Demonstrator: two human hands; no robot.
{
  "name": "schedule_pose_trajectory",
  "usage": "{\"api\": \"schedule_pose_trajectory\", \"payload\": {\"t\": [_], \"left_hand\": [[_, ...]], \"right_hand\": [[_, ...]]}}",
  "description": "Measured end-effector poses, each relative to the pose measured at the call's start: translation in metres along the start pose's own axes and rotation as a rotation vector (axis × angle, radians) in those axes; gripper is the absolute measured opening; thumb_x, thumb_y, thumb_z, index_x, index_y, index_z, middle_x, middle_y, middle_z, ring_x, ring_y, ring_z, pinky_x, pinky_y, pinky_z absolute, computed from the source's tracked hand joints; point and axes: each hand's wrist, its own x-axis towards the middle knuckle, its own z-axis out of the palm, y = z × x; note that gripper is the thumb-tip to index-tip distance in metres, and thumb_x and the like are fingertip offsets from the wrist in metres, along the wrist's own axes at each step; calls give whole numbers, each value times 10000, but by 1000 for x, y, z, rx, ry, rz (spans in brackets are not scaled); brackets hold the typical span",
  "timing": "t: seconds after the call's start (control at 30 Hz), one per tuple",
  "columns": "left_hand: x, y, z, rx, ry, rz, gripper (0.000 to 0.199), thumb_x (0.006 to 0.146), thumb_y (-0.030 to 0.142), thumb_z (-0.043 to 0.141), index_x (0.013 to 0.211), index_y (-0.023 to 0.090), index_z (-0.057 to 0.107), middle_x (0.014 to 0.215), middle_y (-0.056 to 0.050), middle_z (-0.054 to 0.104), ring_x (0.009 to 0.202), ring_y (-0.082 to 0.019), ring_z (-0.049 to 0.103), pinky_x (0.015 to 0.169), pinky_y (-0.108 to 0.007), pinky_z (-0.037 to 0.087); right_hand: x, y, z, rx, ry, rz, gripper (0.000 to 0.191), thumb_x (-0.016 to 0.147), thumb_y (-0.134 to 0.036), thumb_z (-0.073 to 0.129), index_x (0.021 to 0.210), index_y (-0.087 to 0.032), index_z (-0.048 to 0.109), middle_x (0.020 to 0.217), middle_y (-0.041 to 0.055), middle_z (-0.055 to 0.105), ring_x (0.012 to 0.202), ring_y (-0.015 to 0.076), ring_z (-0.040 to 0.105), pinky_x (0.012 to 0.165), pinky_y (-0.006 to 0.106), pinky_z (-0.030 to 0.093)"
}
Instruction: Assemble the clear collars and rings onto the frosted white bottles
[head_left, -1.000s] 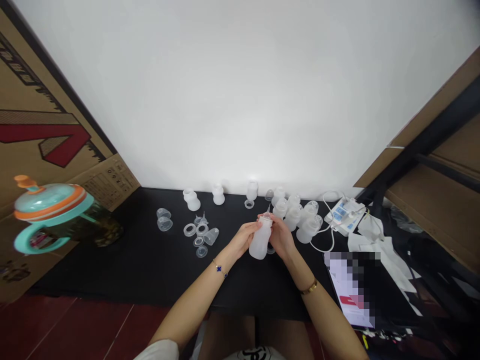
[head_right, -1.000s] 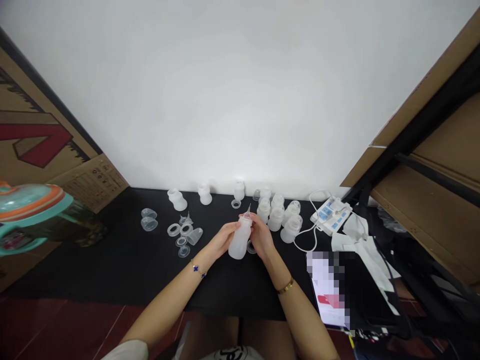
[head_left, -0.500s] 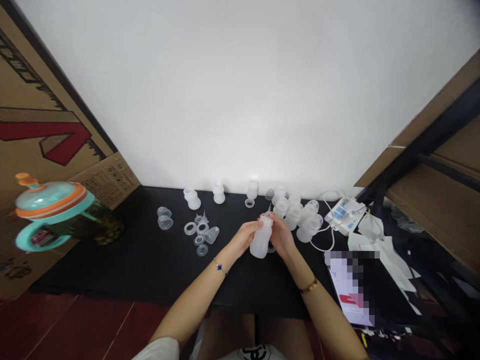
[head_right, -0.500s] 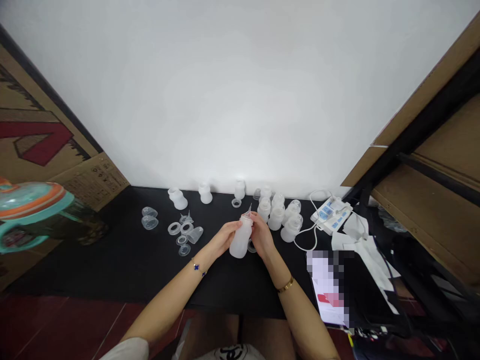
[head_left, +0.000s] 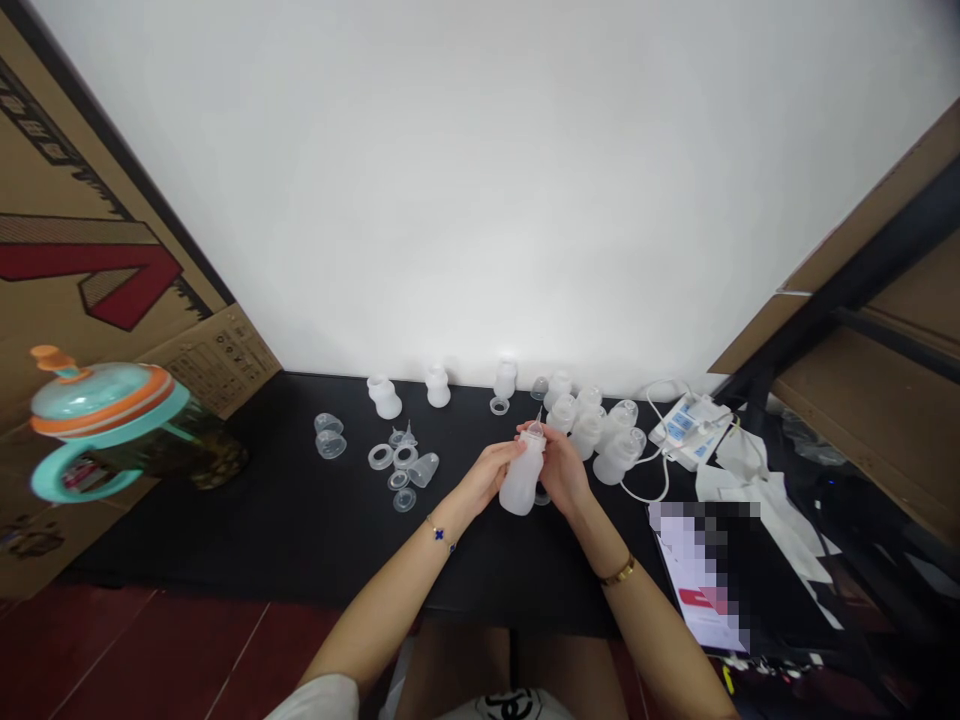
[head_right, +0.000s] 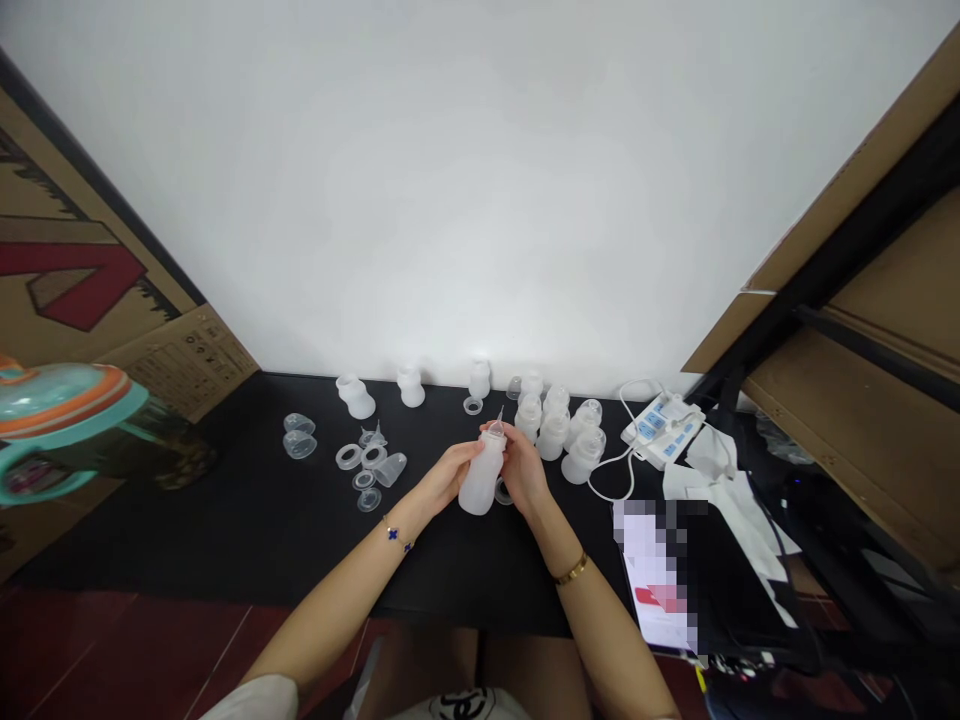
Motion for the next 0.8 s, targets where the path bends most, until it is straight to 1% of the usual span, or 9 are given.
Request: {"api": "schedule_pose_trajectory", "payload": {"t": [0.13, 0.23, 0.33, 0.47, 0.63, 0.8], "left_hand": [[1, -1, -1, -9, 6, -6, 483, 730, 439, 863, 981, 39, 765, 927, -176, 784, 787, -226, 733, 743, -292, 553], [0, -1, 0, -12, 0, -10, 476, 737, 440, 858, 983, 43, 765, 931, -174, 784, 789, -232, 736, 748, -303, 563], [-1, 0, 1, -11, 0, -7, 487, 730, 445, 862, 985, 41, 767, 933, -175, 784, 789, -228, 735, 728, -291, 560], [-2, 3, 2, -12, 4, -6, 506, 716, 453, 870, 988, 38, 770, 933, -177, 784, 786, -224, 733, 733, -283, 556], [-1, 3, 2, -10, 15, -9, 510, 700, 456, 879, 972, 37, 774, 921, -174, 784, 758, -207, 721, 715, -272, 546], [1, 0, 0, -4, 29, -9, 460, 728, 425, 865, 968, 45, 768, 898, -166, 783, 734, -202, 718, 703, -273, 543]], "right_hand": [[1, 2, -2, 5, -18, -12, 218, 800, -430, 729, 897, -244, 788, 1065, 31, 772, 1066, 283, 656, 780, 346, 501], [2, 3, -5, 16, -23, -19, 207, 805, -429, 732, 884, -244, 785, 1051, 29, 774, 1060, 282, 659, 791, 354, 502], [3, 4, -6, 9, -33, -26, 232, 810, -443, 732, 915, -244, 789, 1069, 34, 772, 1064, 287, 663, 814, 367, 502], [2, 2, -3, -15, -6, -12, 286, 802, -470, 737, 967, -245, 796, 1084, 43, 773, 1080, 294, 662, 854, 381, 497], [1, 2, -2, -26, -14, -26, 254, 804, -476, 739, 914, -253, 789, 1085, 37, 772, 1090, 294, 657, 842, 380, 504], [1, 3, -3, -51, -26, -61, 256, 791, -492, 766, 904, -262, 774, 1079, 33, 767, 1095, 302, 655, 845, 393, 507]]}}
